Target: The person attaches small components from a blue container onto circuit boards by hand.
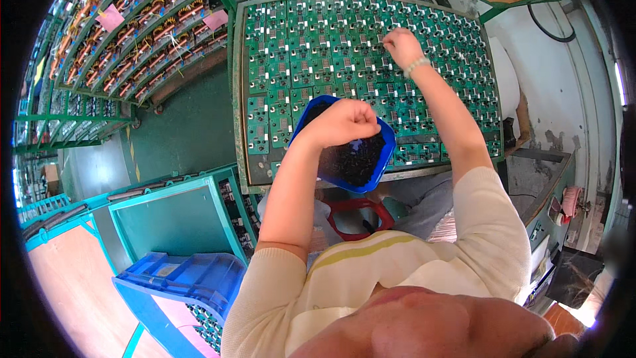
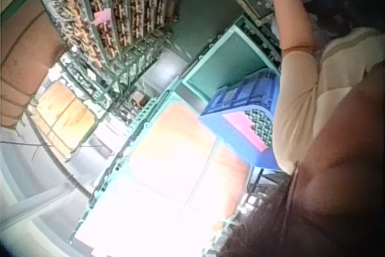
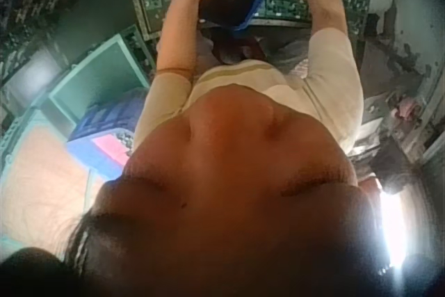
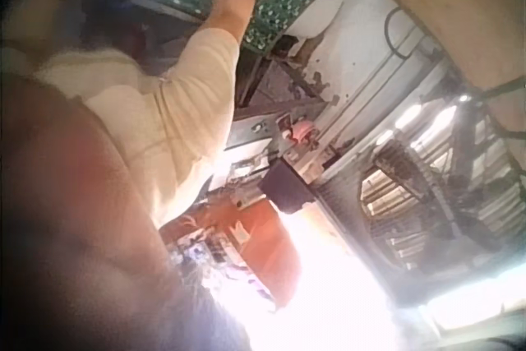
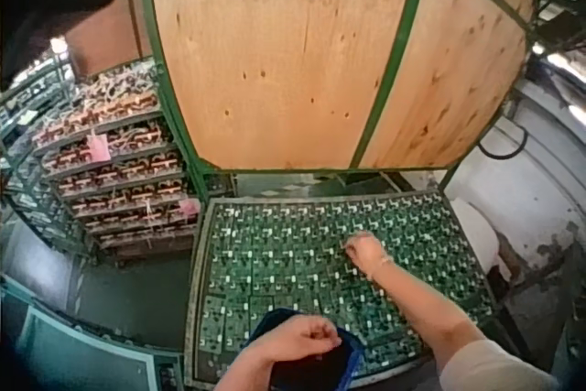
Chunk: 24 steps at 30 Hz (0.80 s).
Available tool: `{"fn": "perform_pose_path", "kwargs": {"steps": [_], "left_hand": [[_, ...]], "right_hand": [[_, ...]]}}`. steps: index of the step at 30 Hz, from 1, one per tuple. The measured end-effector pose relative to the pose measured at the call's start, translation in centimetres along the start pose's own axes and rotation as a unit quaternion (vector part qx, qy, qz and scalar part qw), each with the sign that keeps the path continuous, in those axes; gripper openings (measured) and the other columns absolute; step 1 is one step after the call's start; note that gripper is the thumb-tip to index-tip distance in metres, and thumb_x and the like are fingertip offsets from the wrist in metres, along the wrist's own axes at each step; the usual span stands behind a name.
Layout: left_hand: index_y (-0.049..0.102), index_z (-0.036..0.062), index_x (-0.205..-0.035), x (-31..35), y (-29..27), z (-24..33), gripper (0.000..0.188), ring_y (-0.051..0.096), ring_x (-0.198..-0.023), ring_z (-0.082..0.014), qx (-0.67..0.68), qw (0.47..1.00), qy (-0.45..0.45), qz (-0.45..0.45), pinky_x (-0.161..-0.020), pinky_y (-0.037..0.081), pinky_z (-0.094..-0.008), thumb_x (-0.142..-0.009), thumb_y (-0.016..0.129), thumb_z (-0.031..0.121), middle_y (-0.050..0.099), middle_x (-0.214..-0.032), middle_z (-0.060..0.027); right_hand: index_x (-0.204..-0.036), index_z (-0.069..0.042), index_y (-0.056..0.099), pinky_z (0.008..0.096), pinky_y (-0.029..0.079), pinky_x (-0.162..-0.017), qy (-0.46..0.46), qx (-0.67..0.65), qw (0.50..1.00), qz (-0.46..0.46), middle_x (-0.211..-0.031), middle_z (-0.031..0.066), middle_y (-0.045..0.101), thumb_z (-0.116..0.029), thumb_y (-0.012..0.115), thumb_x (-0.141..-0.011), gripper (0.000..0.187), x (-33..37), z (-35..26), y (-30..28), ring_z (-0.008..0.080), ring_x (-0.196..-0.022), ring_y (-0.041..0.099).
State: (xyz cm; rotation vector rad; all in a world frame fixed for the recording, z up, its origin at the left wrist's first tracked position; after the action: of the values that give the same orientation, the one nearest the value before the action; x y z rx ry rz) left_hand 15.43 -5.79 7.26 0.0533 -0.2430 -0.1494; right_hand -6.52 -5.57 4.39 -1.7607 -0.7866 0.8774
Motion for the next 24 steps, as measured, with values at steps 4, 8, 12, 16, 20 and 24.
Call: {"fn": "perform_pose_path", "kwargs": {"steps": [4,8,12,16,20,24], "left_hand": [[0.056,0.0043,-0.081,0.8,-3.4,-0.5,0.018,0.038,-0.043,-0.0039,0.248,0.951,-0.041,0.177,-0.036,0.026,-0.0187,-0.077,0.063,0.020,0.046,-0.056,0.0048],[0.053,0.0047,-0.081,0.1,-2.7,-1.2,0.020,0.030,-0.039,-0.0028,0.360,0.908,-0.039,0.209,-0.035,0.018,-0.0185,-0.078,0.062,0.022,0.039,-0.051,0.0058],[0.052,0.0067,-0.080,-0.9,-0.4,-1.0,0.019,0.030,-0.038,-0.0024,0.408,0.896,-0.044,0.172,-0.035,0.017,-0.0183,-0.080,0.062,0.023,0.038,-0.050,0.0061],[0.053,0.0079,-0.080,-1.1,-0.1,-1.3,0.019,0.030,-0.038,-0.0019,0.426,0.888,-0.036,0.169,-0.036,0.017,-0.0182,-0.080,0.062,0.024,0.038,-0.049,0.0070],[0.054,0.0072,-0.083,-0.9,-0.2,-1.1,0.017,0.030,-0.038,-0.0022,0.400,0.896,-0.050,0.184,-0.035,0.019,-0.0173,-0.084,0.057,0.024,0.036,-0.049,0.0060],[0.053,0.0043,-0.091,-1.2,-0.4,-0.5,0.021,0.029,-0.037,-0.0033,0.417,0.894,-0.029,0.160,-0.036,0.018,-0.0189,-0.083,0.056,0.024,0.040,-0.049,0.0045]], "right_hand": [[-0.084,-0.004,0.063,0.0206,0.043,-0.063,0.082,-0.370,0.925,0.005,-0.078,0.0040,0.058,-0.008,0.062,-0.076,0.009,5.6,-6.9,-6.2,0.0103,-0.069,0.053],[-0.089,-0.005,0.064,0.0200,0.041,-0.055,-0.044,-0.471,0.881,-0.021,-0.077,0.0018,0.057,-0.004,0.065,-0.074,0.016,10.0,-12.8,-9.0,0.0064,-0.065,0.052],[-0.085,-0.004,0.064,0.0204,0.043,-0.056,0.019,-0.481,0.876,0.047,-0.078,0.0033,0.059,-0.005,0.066,-0.073,0.012,11.3,-10.6,-8.7,0.0078,-0.065,0.054],[-0.083,-0.003,0.064,0.0204,0.044,-0.056,0.019,-0.433,0.899,0.065,-0.076,0.0030,0.059,-0.004,0.065,-0.073,0.011,11.2,-10.5,-9.3,0.0079,-0.065,0.055],[-0.083,-0.004,0.064,0.0200,0.045,-0.056,0.016,-0.414,0.908,0.066,-0.075,0.0026,0.060,-0.005,0.066,-0.071,0.012,10.3,-9.3,-9.4,0.0065,-0.065,0.055],[-0.081,-0.002,0.063,0.0207,0.047,-0.057,0.189,-0.449,0.867,0.104,-0.073,0.0025,0.063,-0.006,0.065,-0.069,0.013,6.7,0.4,-6.3,0.0061,-0.064,0.057]]}}
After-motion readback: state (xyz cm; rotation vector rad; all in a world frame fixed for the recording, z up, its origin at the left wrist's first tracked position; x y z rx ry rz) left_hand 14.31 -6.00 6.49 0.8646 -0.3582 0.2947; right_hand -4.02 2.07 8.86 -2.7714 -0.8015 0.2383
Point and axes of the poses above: each hand's wrist, its own x-axis away from the middle knuckle, its own y-axis out of the palm, z = x × y, the point moved 9 cm from there along -x, towards the middle knuckle
